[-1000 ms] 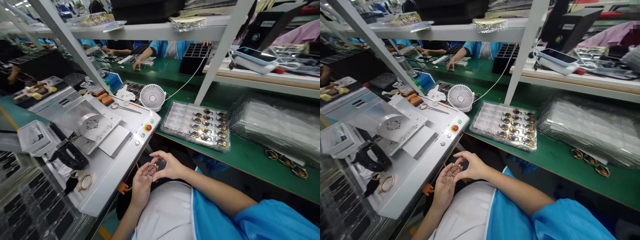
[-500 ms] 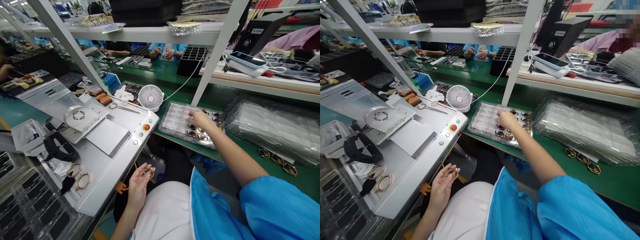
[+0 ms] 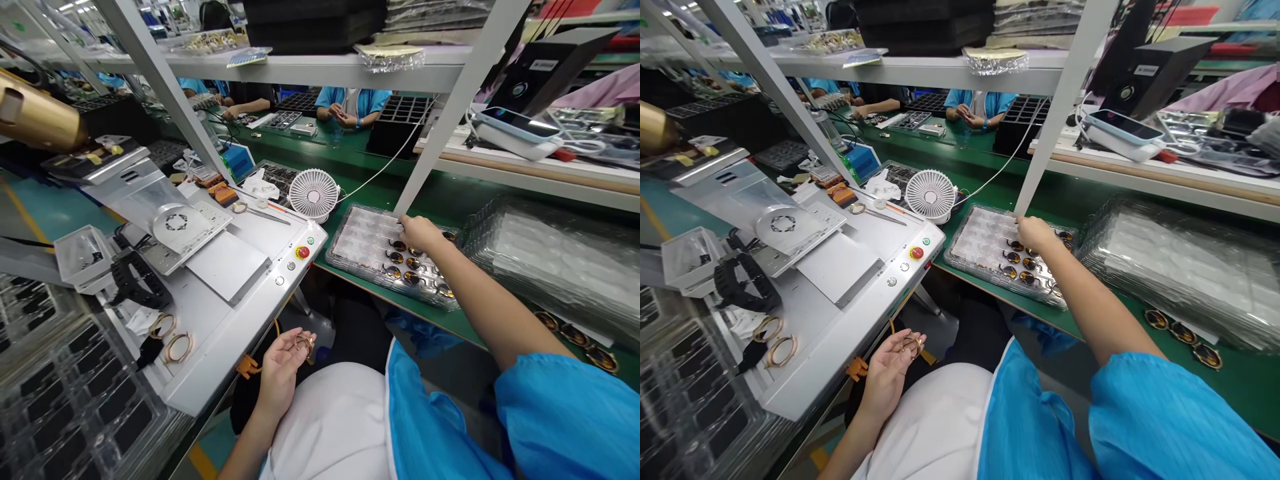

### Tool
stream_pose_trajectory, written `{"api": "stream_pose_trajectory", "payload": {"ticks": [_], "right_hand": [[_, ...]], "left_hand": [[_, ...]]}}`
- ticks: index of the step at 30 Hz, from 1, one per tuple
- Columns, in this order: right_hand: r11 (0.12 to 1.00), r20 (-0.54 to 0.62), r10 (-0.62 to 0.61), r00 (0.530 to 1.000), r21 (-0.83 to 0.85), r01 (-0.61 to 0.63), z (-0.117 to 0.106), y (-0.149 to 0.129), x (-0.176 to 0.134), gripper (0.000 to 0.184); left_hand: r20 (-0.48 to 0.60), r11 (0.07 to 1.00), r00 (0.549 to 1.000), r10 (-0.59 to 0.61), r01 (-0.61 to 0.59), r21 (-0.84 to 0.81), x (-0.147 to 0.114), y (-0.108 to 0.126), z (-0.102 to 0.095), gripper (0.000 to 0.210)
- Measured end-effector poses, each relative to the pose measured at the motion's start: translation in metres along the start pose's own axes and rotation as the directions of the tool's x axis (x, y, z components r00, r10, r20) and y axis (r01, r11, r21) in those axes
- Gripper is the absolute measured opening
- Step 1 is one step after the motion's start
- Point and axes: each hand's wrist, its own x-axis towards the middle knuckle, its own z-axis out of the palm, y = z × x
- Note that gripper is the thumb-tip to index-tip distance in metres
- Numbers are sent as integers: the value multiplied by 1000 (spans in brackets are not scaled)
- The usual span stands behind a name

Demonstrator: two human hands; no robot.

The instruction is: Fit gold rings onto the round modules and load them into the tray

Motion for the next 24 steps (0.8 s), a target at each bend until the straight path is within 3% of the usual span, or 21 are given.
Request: {"api": "stream_pose_trajectory", "payload": {"ticks": [2,5,6,8,10,11,13,16,18,20,24], "right_hand": [[996,-43,87,995,37,-86,8,-23,-9,19],[950,29,184,983,250,-185,42,-84,-31,34],[866,111,213,971,437,-240,58,-110,-39,41],[615,267,183,946,719,-322,88,-161,-57,50],[426,345,127,930,828,-365,111,-205,-71,50],[385,354,105,929,847,-366,119,-221,-76,46],[424,311,72,948,850,-311,129,-241,-81,38],[659,168,-70,983,748,-81,132,-247,-78,30],[741,96,-204,974,665,90,133,-245,-75,28],[739,56,-283,958,649,180,136,-244,-74,28],[695,10,-313,950,684,222,141,-247,-76,22]], "left_hand": [[11,1000,1000,5,-5,4,-1,3,0,41],[111,999,994,17,-21,41,-2,12,5,47],[163,998,986,24,-33,52,-2,15,9,51],[263,996,964,40,-60,70,-3,22,16,63],[316,993,947,59,-88,79,-4,29,20,75],[325,992,944,63,-96,87,-5,32,20,80],[316,989,946,69,-108,105,-7,38,16,82],[312,982,947,72,-122,144,-12,44,4,78],[343,981,937,66,-124,152,-13,45,-5,78],[377,986,924,67,-119,117,-14,44,-13,83],[370,994,922,112,-109,-31,-15,37,-21,88]]}}
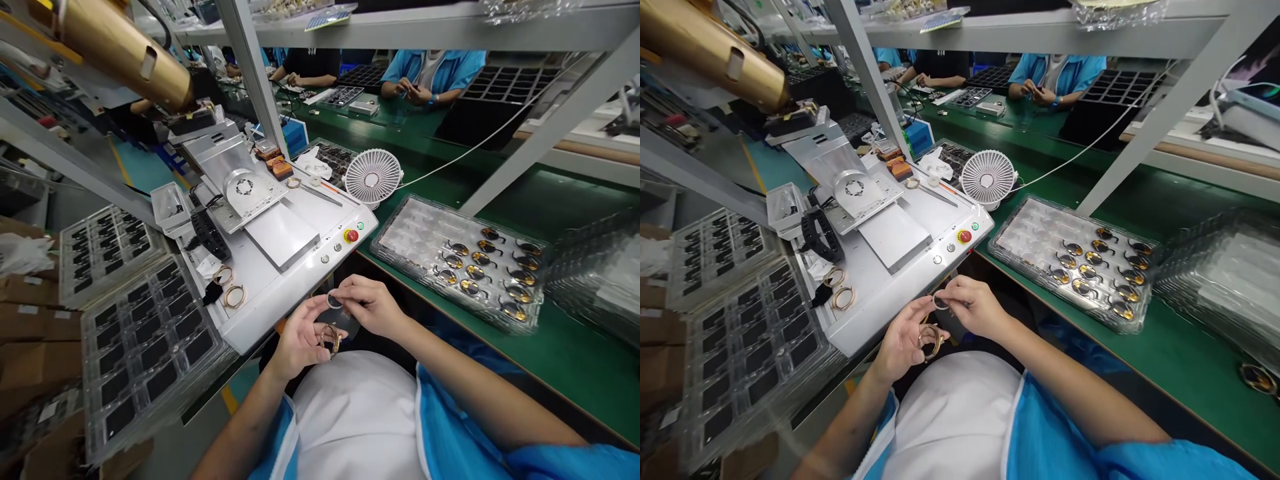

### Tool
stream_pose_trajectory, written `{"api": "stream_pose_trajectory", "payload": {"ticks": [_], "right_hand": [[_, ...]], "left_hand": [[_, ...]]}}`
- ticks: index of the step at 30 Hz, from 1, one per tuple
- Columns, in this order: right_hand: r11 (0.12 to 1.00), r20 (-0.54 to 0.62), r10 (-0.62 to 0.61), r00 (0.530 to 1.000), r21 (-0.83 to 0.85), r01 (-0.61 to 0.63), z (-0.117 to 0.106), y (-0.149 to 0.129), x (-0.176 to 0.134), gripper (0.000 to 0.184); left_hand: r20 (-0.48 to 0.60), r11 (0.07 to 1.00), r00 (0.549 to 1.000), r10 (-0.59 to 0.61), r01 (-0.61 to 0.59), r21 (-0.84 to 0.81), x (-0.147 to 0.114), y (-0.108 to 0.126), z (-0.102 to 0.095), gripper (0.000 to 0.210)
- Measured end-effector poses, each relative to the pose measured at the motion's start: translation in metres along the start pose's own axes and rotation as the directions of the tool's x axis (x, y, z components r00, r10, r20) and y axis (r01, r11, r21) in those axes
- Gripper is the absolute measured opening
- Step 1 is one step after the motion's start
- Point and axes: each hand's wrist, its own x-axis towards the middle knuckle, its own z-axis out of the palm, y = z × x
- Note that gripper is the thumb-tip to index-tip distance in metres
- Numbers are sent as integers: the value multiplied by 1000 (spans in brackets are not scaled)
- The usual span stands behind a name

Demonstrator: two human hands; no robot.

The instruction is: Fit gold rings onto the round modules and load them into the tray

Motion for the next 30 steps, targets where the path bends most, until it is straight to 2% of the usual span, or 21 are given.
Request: {"api": "stream_pose_trajectory", "payload": {"ticks": [2,6,8,9,11,13,15,17,19,21,23,25,27,30], "right_hand": [[1000,17,-6,1000,-27,6,1,-3,2,15],[996,145,-4,989,-92,17,-2,-5,24,10],[992,126,70,990,-110,-56,-4,-2,46,11],[985,91,145,985,-102,-136,-4,1,60,13],[939,13,340,940,-55,-339,-2,9,91,17],[852,-53,521,852,-24,-522,1,17,119,20],[781,-108,617,779,-33,-624,4,24,139,20],[750,-163,642,749,-66,-658,4,28,146,20],[760,-239,607,758,-106,-641,4,29,139,22],[798,-277,543,793,-124,-590,5,25,118,23],[844,-186,515,836,-60,-533,10,18,88,24],[858,-22,511,859,73,-509,19,9,55,29],[841,71,502,862,194,-506,28,2,29,39],[803,17,530,848,313,-508,34,-3,11,46]], "left_hand": [[-21,999,1000,-4,4,-38,-2,-2,-1,86],[-79,997,997,8,-14,-78,-1,-3,-5,81],[-120,994,992,30,-42,-97,0,-2,-6,79],[-136,994,990,38,-52,-99,0,-1,-6,79],[-156,994,986,52,-67,-92,0,0,-6,81],[-166,994,984,72,-84,-69,-3,-1,-5,82],[-171,993,980,106,-113,-32,-7,-1,-5,82],[-171,990,975,142,-140,25,-13,-2,-7,85],[-170,981,970,176,-159,110,-19,-3,-10,88],[-171,956,962,214,-170,241,-24,-5,-11,89],[-165,885,943,288,-196,422,-24,-9,-10,90],[-116,752,918,379,-232,617,-21,-15,-7,94],[-15,572,907,421,-253,780,-14,-20,-3,100],[130,341,923,361,-261,903,-4,-25,4,108]]}}
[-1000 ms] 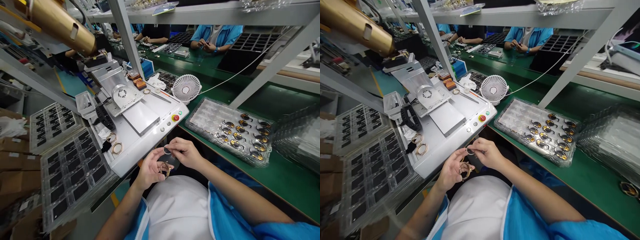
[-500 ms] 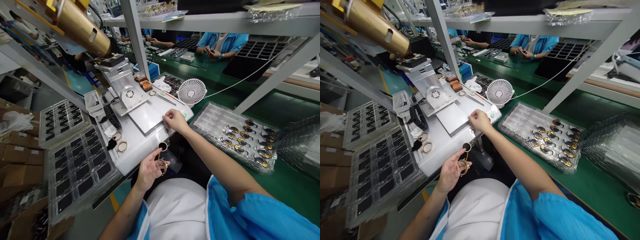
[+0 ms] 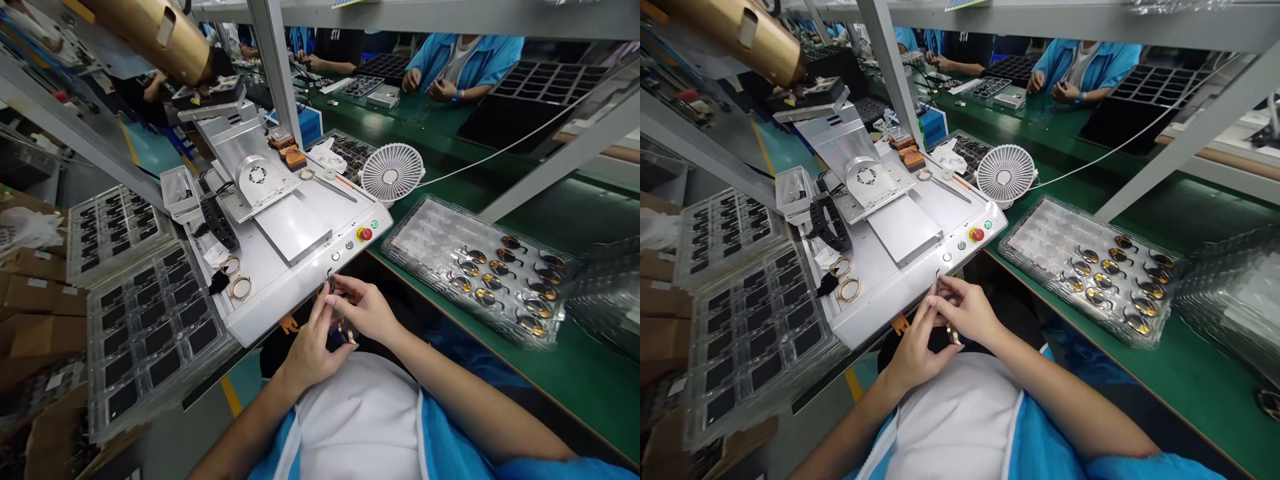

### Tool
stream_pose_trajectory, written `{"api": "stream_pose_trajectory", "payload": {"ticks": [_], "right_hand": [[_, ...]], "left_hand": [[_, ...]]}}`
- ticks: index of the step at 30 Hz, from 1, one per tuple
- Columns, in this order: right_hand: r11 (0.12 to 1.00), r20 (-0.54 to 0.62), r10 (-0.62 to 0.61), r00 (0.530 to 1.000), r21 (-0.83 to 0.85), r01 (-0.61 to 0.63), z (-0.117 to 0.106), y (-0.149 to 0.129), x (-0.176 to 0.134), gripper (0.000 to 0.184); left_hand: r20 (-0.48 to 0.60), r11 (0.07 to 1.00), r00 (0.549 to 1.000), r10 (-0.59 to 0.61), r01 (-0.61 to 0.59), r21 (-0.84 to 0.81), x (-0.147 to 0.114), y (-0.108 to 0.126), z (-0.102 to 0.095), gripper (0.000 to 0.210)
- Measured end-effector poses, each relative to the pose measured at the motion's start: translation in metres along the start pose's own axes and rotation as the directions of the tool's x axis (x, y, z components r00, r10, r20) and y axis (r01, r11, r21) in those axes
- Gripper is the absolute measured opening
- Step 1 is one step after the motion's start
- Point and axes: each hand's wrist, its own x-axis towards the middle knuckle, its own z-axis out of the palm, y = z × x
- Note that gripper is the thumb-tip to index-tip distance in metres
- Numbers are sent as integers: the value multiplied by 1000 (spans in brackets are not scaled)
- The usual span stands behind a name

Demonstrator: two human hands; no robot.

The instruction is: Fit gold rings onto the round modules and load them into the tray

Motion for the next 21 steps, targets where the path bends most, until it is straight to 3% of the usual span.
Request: {"api": "stream_pose_trajectory", "payload": {"ticks": [3,6,9,12,17,19,21], "right_hand": [[993,-52,49,997,107,-43,-7,-4,0,38],[970,4,120,993,210,-118,-18,-12,2,38],[952,-4,179,984,253,-173,-22,-17,1,40],[943,-38,208,977,273,-190,-22,-16,0,42],[919,53,214,975,328,-219,-24,-12,0,46],[910,66,213,975,351,-223,-25,-10,-1,47],[900,73,223,972,369,-234,-25,-10,-2,47]], "left_hand": [[44,996,998,44,-40,-83,6,3,3,105],[-39,924,999,9,-23,-383,9,3,2,92],[-78,864,997,-28,-15,-504,10,3,-1,85],[-48,907,999,19,-37,-419,9,2,-5,88],[50,985,995,85,-77,-154,10,3,-8,86],[66,989,994,83,-73,-131,10,3,-8,87],[70,975,995,76,-60,-212,10,3,-6,93]]}}
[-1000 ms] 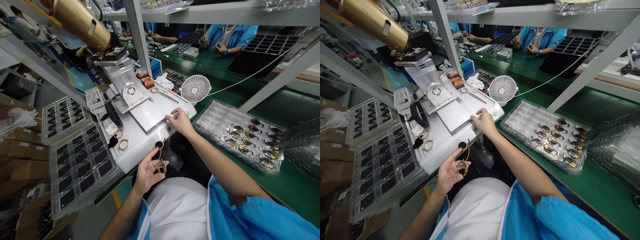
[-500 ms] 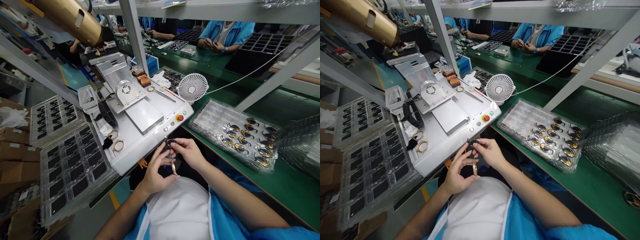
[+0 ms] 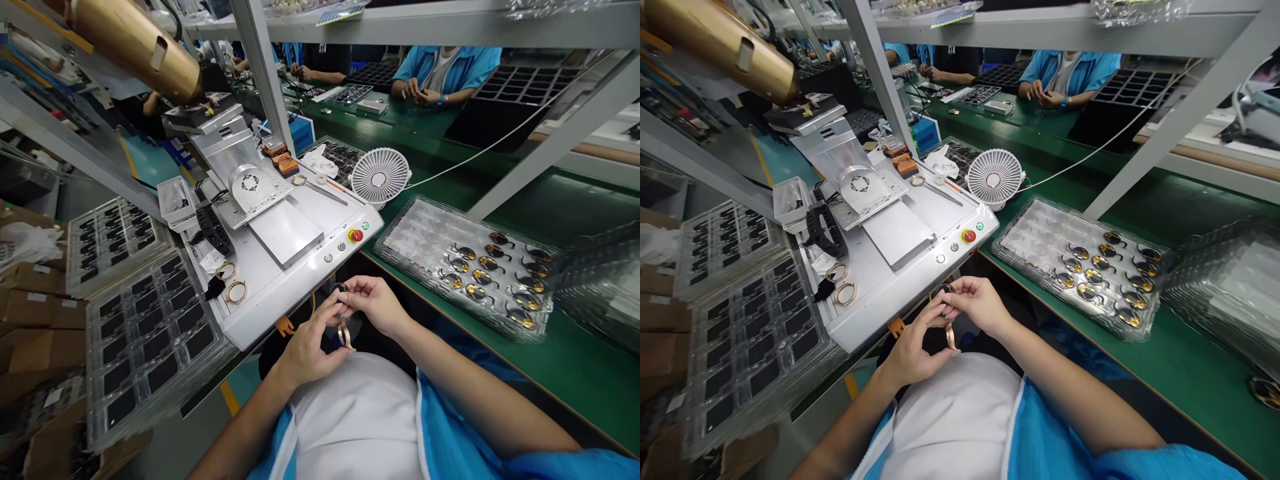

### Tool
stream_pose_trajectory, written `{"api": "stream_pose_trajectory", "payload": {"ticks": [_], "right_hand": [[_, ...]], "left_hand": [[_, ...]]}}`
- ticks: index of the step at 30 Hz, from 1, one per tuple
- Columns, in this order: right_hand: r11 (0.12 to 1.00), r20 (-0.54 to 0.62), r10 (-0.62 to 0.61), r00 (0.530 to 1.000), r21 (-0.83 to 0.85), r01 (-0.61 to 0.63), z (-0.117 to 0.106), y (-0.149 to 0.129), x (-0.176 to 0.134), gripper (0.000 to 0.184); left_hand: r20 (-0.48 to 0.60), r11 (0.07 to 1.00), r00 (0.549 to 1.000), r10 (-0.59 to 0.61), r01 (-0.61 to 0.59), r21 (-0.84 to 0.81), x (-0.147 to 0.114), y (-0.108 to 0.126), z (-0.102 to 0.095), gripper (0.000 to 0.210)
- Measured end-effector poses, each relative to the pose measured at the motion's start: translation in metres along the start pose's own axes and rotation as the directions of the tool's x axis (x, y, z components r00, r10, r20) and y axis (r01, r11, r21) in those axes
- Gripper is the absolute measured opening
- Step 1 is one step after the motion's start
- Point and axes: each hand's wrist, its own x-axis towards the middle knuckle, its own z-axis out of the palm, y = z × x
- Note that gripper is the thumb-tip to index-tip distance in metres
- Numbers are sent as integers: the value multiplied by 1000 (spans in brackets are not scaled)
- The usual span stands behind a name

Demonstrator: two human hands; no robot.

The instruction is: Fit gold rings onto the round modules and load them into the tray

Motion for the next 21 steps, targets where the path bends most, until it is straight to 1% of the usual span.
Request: {"api": "stream_pose_trajectory", "payload": {"ticks": [2,4,5,7,10,11,13,16,18,21], "right_hand": [[1000,4,21,1000,21,-21,0,0,-2,46],[998,5,48,999,48,-48,0,-2,-3,48],[996,5,64,998,58,-64,0,-3,-4,48],[994,2,93,996,59,-93,0,-6,-5,49],[992,1,122,992,28,-122,4,-10,-9,45],[991,6,135,991,26,-135,6,-11,-10,44],[984,27,173,985,43,-174,12,-11,-13,44],[973,51,216,975,75,-219,22,-9,-18,46],[978,37,198,980,66,-200,29,-7,-20,45],[992,-18,124,992,5,-124,37,-7,-24,41]], "left_hand": [[-15,986,1000,-2,0,-168,-1,0,1,98],[-53,941,999,2,-20,-339,-2,1,2,97],[-86,913,996,-5,-30,-407,-2,1,1,93],[-172,861,983,-62,-35,-508,0,0,-2,77],[-294,779,932,-212,-21,-626,3,-4,-5,54],[-315,754,915,-251,-20,-657,5,-5,-6,50],[-324,715,898,-299,-15,-699,7,-8,-5,47],[-298,688,901,-315,0,-726,8,-9,-1,48],[-284,687,904,-320,15,-726,7,-9,1,50],[-291,703,895,-338,35,-710,5,-9,3,51]]}}
